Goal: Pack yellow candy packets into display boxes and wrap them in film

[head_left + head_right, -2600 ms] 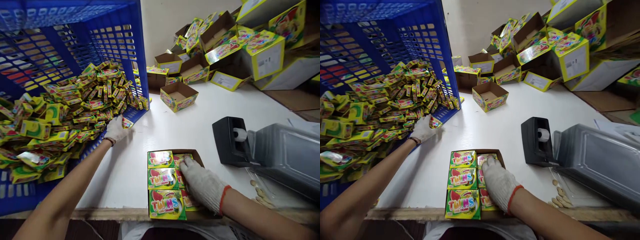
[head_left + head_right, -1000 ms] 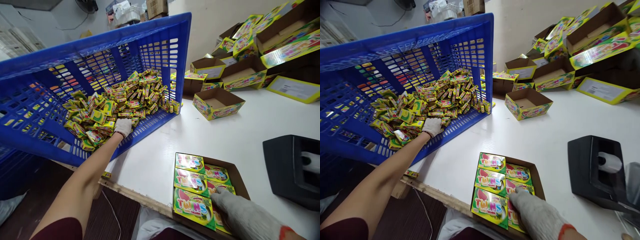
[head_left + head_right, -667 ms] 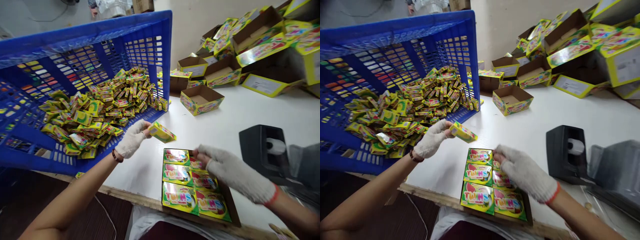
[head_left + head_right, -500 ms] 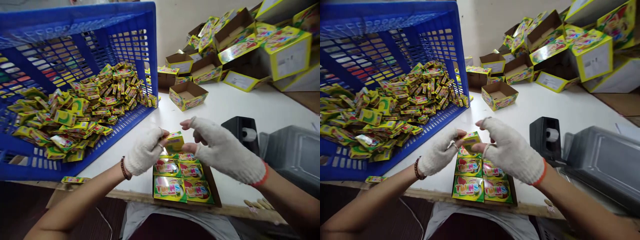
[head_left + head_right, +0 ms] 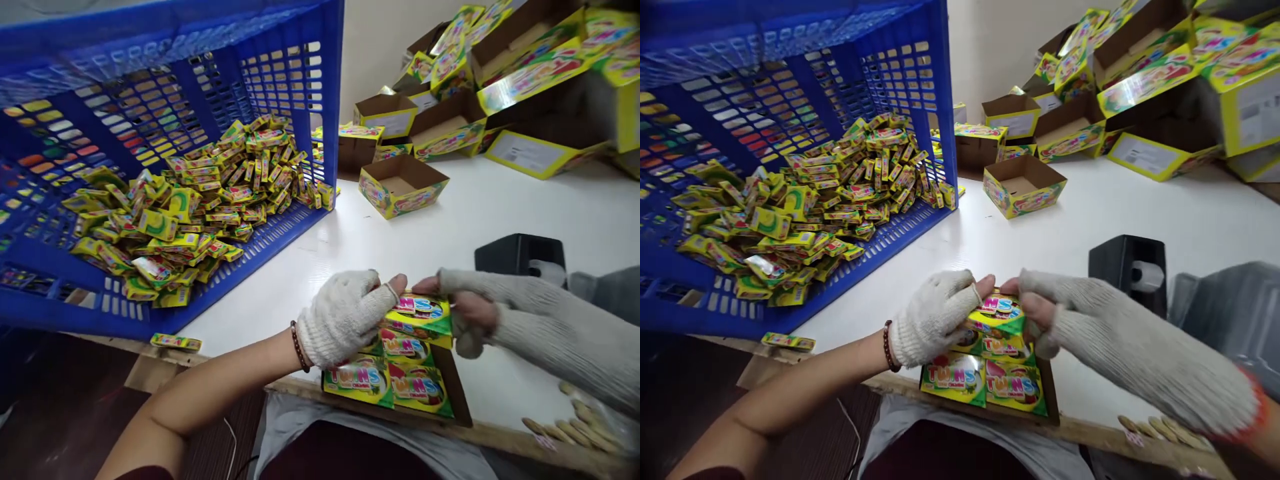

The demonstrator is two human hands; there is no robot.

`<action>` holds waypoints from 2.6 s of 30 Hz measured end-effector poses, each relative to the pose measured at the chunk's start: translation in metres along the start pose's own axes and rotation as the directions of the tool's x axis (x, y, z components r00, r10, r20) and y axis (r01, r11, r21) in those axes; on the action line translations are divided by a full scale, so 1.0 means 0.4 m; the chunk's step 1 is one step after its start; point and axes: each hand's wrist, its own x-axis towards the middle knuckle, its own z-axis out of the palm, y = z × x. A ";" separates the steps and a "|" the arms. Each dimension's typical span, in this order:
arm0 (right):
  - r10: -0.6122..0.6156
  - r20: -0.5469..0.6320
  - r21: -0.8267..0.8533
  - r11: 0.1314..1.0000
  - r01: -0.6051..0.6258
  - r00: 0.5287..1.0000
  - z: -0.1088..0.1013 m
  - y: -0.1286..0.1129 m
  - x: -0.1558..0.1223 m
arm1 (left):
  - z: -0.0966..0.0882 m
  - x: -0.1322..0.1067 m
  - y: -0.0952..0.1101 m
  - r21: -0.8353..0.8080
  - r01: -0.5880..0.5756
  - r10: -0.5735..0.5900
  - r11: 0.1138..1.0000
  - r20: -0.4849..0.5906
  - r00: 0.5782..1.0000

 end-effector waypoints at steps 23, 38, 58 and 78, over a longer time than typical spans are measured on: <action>0.174 0.337 -0.798 0.574 0.183 0.925 0.153 0.059 0.049 | -0.284 -0.235 -0.475 0.717 0.585 -0.753 0.378 -0.129 0.645; -0.026 0.200 -0.568 0.812 0.138 0.979 0.146 0.126 0.060 | -0.267 -0.137 -0.321 0.232 0.701 -0.669 0.675 -0.208 0.713; 0.171 0.048 -0.357 0.923 -0.143 0.984 -0.022 0.028 0.064 | -0.048 -0.049 -0.041 -0.409 0.506 -0.539 0.759 0.039 0.841; 0.241 0.136 -0.863 0.505 -0.004 0.961 0.131 0.021 0.099 | -0.029 -0.188 -0.275 0.428 0.374 -0.539 0.822 0.376 0.754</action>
